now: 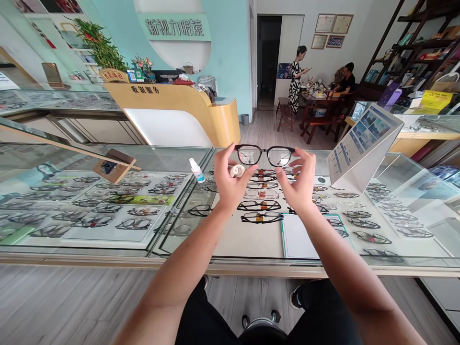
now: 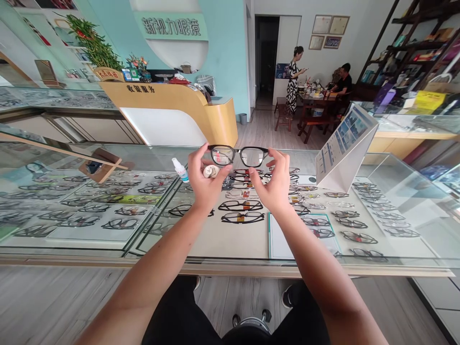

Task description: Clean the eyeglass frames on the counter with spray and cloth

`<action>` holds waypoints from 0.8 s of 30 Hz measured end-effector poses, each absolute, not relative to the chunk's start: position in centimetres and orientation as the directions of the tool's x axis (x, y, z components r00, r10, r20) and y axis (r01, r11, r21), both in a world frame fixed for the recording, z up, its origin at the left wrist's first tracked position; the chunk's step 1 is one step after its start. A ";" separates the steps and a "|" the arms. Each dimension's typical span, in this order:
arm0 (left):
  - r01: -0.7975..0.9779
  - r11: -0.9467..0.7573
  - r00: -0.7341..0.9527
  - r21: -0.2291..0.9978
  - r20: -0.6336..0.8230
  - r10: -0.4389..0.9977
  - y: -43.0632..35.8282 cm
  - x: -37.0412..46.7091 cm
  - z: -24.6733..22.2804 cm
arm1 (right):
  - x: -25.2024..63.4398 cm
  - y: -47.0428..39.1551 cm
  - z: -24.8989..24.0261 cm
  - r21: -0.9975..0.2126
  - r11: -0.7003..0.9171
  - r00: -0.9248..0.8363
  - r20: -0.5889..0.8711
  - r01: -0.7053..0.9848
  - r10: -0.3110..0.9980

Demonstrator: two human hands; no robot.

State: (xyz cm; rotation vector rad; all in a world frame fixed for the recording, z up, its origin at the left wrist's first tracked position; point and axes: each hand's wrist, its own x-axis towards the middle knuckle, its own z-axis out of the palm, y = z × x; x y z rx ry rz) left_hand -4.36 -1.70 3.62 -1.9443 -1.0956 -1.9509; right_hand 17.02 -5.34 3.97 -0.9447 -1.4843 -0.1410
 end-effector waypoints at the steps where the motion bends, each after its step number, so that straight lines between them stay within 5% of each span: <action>1: 0.610 -0.708 -0.128 0.356 0.926 0.355 -1.7 -4.4 3.6 | 17.0 -5.3 3.9 -0.454 0.646 0.146 0.869 0.613 0.472; 17: 0.626 -0.747 -0.077 0.224 0.971 0.226 -2.7 -4.0 4.1 | 17.3 -4.8 3.0 -0.523 0.586 0.121 0.801 0.619 0.587; 24: 0.646 -0.717 -0.070 0.263 0.955 0.287 -2.8 -4.1 3.9 | 17.3 -4.8 3.0 -0.547 0.573 0.123 0.780 0.610 0.614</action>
